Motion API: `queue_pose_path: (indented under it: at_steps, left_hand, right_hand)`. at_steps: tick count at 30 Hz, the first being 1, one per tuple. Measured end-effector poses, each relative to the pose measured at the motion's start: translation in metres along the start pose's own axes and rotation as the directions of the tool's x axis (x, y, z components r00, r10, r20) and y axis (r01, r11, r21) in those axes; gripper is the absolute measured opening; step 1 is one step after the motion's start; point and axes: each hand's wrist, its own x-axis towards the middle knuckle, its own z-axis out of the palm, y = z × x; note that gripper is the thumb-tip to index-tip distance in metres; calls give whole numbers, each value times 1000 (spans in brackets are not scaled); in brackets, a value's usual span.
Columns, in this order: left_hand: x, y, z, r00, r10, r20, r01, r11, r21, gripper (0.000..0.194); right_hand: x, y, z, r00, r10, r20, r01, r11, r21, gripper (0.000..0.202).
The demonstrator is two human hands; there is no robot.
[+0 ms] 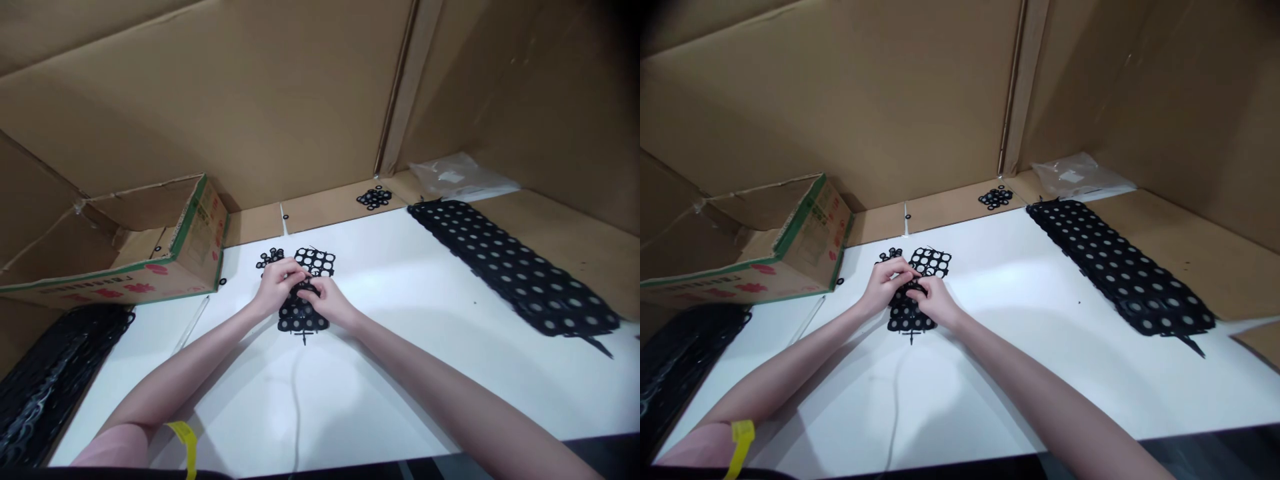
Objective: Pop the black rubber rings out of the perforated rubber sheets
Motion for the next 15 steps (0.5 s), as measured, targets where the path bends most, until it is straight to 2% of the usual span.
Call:
queue_pose_path:
  at_steps: [4,7,9,11,13,15]
  left_hand:
    - [3,-6,1,997,-82,-6,81,993,-80,16]
    - [9,-14,-1,987,-151,-52,141,977,-160,14]
    - [17,-22,-9,965,-211,-158,175,961,-214,16]
    - [27,-31,-20,924,-249,-289,183,954,-238,20]
    - [32,-40,-32,916,-215,-339,165,972,-170,20]
    - [32,-47,-40,955,-145,-258,145,989,-20,18]
  right_hand:
    - [-1,-2,0,999,-8,50,7,1000,22,30]
    - [-2,-4,0,997,-18,72,14,998,62,24]
    - [-3,-4,0,998,2,68,-9,995,102,17]
    - [-3,-4,0,997,39,63,-48,987,150,7]
    - [-4,-4,-1,996,69,64,-80,976,201,12]
    - [-3,-5,-4,994,75,79,-92,964,251,21]
